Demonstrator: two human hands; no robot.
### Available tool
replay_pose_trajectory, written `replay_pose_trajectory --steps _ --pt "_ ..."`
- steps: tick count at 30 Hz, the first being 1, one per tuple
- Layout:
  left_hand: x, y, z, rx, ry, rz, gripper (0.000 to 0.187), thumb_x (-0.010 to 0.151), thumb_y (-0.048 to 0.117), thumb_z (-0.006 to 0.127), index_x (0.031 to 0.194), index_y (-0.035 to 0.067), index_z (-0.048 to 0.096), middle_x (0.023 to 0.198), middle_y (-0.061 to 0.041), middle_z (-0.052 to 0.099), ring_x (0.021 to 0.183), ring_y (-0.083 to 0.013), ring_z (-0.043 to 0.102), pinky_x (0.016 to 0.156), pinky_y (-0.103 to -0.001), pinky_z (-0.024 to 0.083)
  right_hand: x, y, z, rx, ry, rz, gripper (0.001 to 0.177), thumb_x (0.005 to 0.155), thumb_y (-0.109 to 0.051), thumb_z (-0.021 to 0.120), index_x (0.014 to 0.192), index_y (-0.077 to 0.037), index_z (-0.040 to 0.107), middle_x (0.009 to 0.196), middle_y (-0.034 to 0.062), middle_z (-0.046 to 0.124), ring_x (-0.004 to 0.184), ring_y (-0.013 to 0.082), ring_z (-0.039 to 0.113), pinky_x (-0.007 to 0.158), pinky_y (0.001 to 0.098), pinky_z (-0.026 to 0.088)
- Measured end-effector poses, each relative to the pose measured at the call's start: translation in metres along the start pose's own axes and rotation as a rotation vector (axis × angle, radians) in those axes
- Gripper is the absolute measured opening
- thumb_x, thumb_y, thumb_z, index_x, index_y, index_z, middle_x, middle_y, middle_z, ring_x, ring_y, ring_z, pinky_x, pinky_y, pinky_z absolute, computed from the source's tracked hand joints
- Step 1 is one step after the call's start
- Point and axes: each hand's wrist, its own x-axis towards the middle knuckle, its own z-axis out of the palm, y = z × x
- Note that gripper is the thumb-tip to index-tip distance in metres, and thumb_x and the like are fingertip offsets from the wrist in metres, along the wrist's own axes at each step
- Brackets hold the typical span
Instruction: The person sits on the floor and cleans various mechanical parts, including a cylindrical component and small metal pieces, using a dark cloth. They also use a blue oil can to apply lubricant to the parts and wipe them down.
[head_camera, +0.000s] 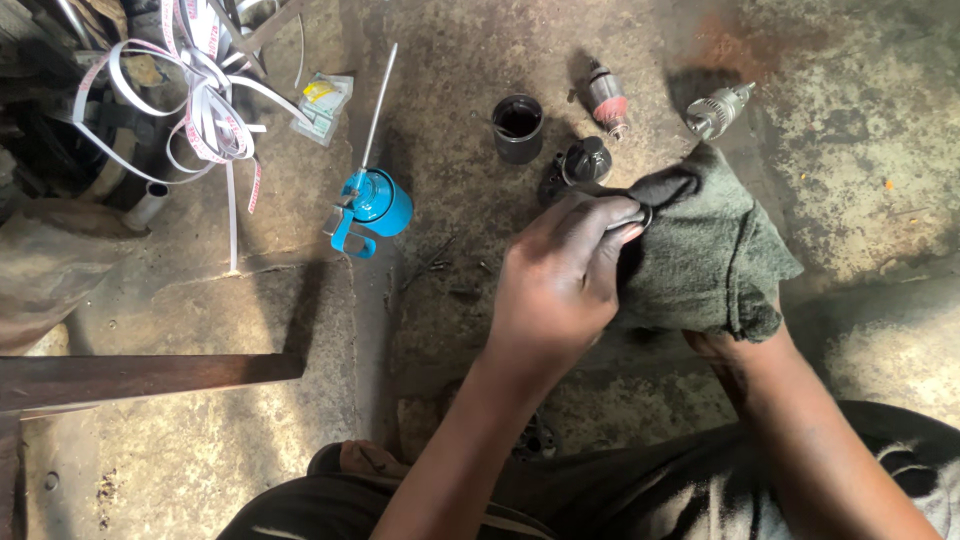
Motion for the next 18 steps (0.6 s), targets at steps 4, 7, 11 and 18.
replay_pose_trajectory --steps 4,7,11,18 --pt "0.001 0.006 -0.002 0.167 -0.005 0.014 0.022 0.096 0.000 0.067 0.117 0.002 0.064 0.112 -0.016 0.068 0.094 -0.0311 0.070 0.082 -0.039 0.058 0.000 0.001 0.001 -0.005 -0.011 0.009 0.043 0.090 -0.013 0.067 0.132 -0.003 0.058 0.122 0.0090 0.065 0.109 0.0190 0.064 0.094 0.0324 0.054" --pt "0.003 0.003 -0.005 0.248 -0.046 0.069 0.019 0.097 0.005 0.071 0.114 0.003 0.064 0.107 -0.016 0.067 0.096 -0.0325 0.068 0.082 -0.043 0.057 0.006 0.002 0.001 -0.035 -0.035 -0.001 0.047 0.084 -0.016 0.069 0.128 -0.004 0.059 0.118 0.0088 0.065 0.106 0.0203 0.064 0.091 0.0325 0.053" --pt "-0.002 -0.007 -0.006 0.338 -0.053 0.358 0.019 0.103 0.003 0.067 0.122 0.006 0.064 0.116 -0.014 0.066 0.107 -0.0302 0.067 0.084 -0.037 0.062 0.009 -0.005 -0.003 -0.595 -0.150 -0.211 0.052 0.076 -0.020 0.073 0.124 -0.004 0.061 0.112 0.0085 0.066 0.102 0.0221 0.063 0.088 0.0327 0.053" --pt "-0.007 -0.008 0.012 0.340 -0.042 0.294 0.012 0.099 0.013 0.070 0.109 0.008 0.068 0.110 -0.011 0.068 0.096 -0.0313 0.070 0.075 -0.038 0.061 0.016 -0.017 -0.009 -0.748 -0.215 -0.345 0.033 0.084 -0.013 0.067 0.116 -0.006 0.063 0.106 0.0090 0.067 0.097 0.0225 0.064 0.084 0.0324 0.053"
